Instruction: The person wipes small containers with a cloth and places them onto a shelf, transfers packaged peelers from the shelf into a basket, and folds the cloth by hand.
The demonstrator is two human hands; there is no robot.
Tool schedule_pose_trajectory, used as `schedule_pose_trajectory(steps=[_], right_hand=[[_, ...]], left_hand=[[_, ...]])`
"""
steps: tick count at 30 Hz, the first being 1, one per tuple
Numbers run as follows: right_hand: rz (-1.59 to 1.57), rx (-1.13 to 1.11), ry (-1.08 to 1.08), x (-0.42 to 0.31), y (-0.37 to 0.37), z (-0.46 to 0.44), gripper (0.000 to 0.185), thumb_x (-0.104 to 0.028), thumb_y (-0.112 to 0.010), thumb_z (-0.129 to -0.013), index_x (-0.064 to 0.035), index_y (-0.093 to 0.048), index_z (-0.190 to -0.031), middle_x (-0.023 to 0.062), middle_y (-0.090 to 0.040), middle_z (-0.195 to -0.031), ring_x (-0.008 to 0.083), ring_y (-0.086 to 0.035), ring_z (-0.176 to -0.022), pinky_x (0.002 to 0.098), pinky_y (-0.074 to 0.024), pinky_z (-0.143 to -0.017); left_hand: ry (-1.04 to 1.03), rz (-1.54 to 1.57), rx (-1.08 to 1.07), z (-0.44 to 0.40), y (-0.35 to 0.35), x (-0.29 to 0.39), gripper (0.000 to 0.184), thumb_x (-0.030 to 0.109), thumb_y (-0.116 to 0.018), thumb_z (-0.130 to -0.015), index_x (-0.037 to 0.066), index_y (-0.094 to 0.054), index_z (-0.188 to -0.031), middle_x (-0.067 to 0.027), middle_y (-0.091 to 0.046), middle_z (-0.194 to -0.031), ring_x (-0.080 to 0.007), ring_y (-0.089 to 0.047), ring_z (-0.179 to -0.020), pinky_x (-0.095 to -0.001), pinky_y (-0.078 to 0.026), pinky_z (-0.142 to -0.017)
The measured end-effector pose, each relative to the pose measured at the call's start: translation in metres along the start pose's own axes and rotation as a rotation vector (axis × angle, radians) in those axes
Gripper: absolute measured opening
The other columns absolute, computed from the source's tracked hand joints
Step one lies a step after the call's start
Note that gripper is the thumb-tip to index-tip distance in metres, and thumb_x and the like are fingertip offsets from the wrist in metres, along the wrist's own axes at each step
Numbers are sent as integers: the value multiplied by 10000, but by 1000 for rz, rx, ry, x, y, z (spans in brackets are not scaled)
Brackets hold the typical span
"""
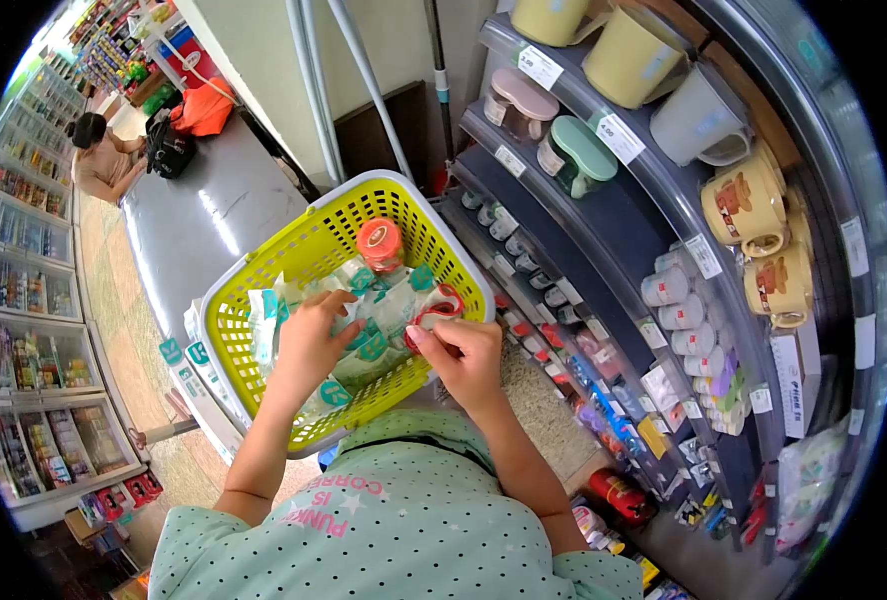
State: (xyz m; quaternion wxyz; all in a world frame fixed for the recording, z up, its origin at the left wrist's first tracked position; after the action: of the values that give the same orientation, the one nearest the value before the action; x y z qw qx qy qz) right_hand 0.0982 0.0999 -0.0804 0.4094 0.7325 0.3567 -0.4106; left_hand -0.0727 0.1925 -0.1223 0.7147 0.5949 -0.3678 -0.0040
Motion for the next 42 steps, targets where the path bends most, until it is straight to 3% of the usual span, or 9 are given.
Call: schedule_pose_trajectory(steps=[8,15,24,27,36,42], right_hand=[[-18,104,-28,-3,32,17,426,-141,-689,-835,-1,-415,-540,56,-325,-457,123,-285,-403,303,-226,-412],[34,301,-61,2,97,65,452,-148,-705,-825,3,-394,-534,57,-298,-461,125,-265,-412,310,-216,-407],[52,566,-81,1,213,151,343,-159,-696,-834,7,-542,-576,51,-377,-461,102,-308,-416,285,-242,-405],[55,641,-89,-9,256,182,356,-158,-695,-836,9,-527,-570,49,-373,-462,86,-305,-425,284,-236,-406],[162,952,-101,-11,372,290,384,-123,-686,-833,6,-470,-543,47,-376,-453,89,-313,-413,282,-233,-406],[204,1229,-187,-14,410,363,396,-100,-690,-822,-5,-429,-540,23,-322,-463,83,-279,-439,279,-222,-406]], left_hand=[[-72,7,-65,7,-14,41,283,198,-706,-788,75,-633,-1032,-109,-659,-905,-266,-645,-778,-375,-506,-658],[-277,216,-134,17,-34,145,297,166,-716,-778,57,-633,-1042,-112,-655,-893,-250,-639,-763,-355,-503,-663],[-592,250,-259,64,-95,288,233,100,-698,-766,10,-617,-965,-128,-639,-859,-270,-630,-777,-364,-492,-669],[-672,250,-300,83,-122,329,245,154,-684,-782,69,-626,-1004,-83,-628,-818,-280,-613,-773,-385,-487,-635],[-865,449,-456,141,-214,445,233,84,-693,-758,46,-642,-982,-120,-644,-848,-303,-627,-770,-379,-483,-654],[-1003,533,-631,172,-254,506,193,43,-697,-765,-3,-637,-943,-118,-668,-863,-234,-627,-743,-323,-489,-660]])
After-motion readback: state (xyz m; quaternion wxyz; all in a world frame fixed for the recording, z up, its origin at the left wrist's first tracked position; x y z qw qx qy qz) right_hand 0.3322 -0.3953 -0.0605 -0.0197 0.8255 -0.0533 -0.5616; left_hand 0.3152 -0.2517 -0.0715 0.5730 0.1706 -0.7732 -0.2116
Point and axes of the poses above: each hand's wrist, its own z-axis away from the middle knuckle, its own y-axis out of the back of the hand, x = y × z, the point moved 8 cm from there along -z, towards the middle knuckle
